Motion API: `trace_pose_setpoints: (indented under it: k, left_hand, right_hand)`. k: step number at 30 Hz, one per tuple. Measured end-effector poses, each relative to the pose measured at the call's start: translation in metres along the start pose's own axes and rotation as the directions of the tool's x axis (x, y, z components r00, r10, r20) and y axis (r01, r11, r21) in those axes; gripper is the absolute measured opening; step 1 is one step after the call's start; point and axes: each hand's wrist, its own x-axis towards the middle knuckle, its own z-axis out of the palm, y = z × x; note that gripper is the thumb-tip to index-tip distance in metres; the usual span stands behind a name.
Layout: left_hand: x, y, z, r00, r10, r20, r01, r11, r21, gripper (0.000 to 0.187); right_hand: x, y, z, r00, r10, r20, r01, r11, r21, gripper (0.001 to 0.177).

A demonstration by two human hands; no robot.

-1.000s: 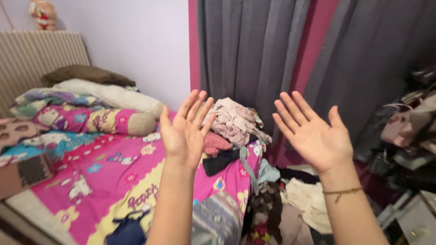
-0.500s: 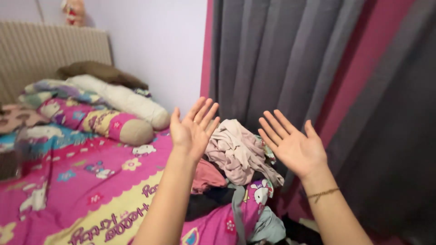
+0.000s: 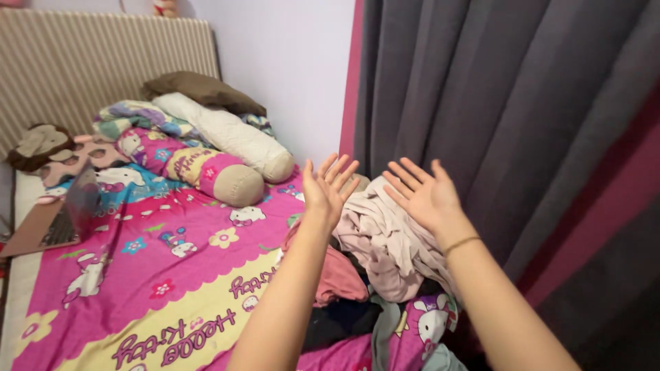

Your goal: The person picks up clothes from a green laundry basket and the bed, folds them by hand, and places them into a white wardrobe. They handle multiple garments including shirts, pants, and a towel, stacking them on shelves inside the wardrobe.

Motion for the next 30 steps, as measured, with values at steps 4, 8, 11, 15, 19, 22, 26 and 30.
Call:
trace_pose_setpoints:
  k: [4, 8, 11, 15, 19, 22, 26, 30]
  left_hand:
    - [0.048, -0.055, -0.056, 0.994, -0.071, -0.083, 0.079, 0.993, 0.09, 0.077]
    - [0.083, -0.116, -0.122, 0.967, -0.128, -0.22, 0.166, 0.972, 0.164, 0.078]
    - [0.096, -0.146, -0.159, 0.941, -0.171, -0.292, 0.222, 0.964, 0.15, 0.075]
    - [0.111, -0.172, -0.198, 0.891, -0.177, -0.419, 0.286, 0.934, 0.213, 0.073]
    - [0.13, -0.188, -0.236, 0.864, -0.173, -0.473, 0.346, 0.886, 0.307, 0.077]
    - [0.135, -0.181, -0.247, 0.785, -0.191, -0.589, 0.471, 0.802, 0.368, 0.07]
    - [0.135, -0.133, -0.235, 0.852, -0.219, -0.475, 0.371, 0.894, 0.253, 0.064]
    - [0.144, -0.045, -0.228, 0.903, 0.248, -0.352, -0.033, 0.855, 0.517, 0.053]
  right_hand:
    - [0.1, 0.033, -0.1, 0.998, 0.035, -0.054, -0.042, 0.992, -0.119, 0.055]
    - [0.187, 0.095, -0.249, 0.975, -0.008, -0.221, -0.092, 0.896, -0.435, 0.042]
    - [0.222, 0.131, -0.32, 0.962, -0.16, -0.222, -0.091, 0.579, -0.81, 0.04]
    - [0.233, 0.153, -0.358, 0.888, -0.45, 0.094, 0.205, 0.205, -0.957, 0.086]
    - [0.257, 0.152, -0.349, 0.955, -0.167, -0.247, -0.26, -0.058, -0.964, 0.043]
    - [0.285, 0.172, -0.317, 0.977, -0.197, -0.08, -0.066, 0.079, -0.995, 0.034]
    - [0.273, 0.179, -0.236, 0.891, 0.338, 0.302, -0.074, 0.766, -0.638, 0.018]
    - [0.225, 0.132, -0.104, 0.71, 0.615, 0.343, -0.45, 0.771, -0.45, 0.023]
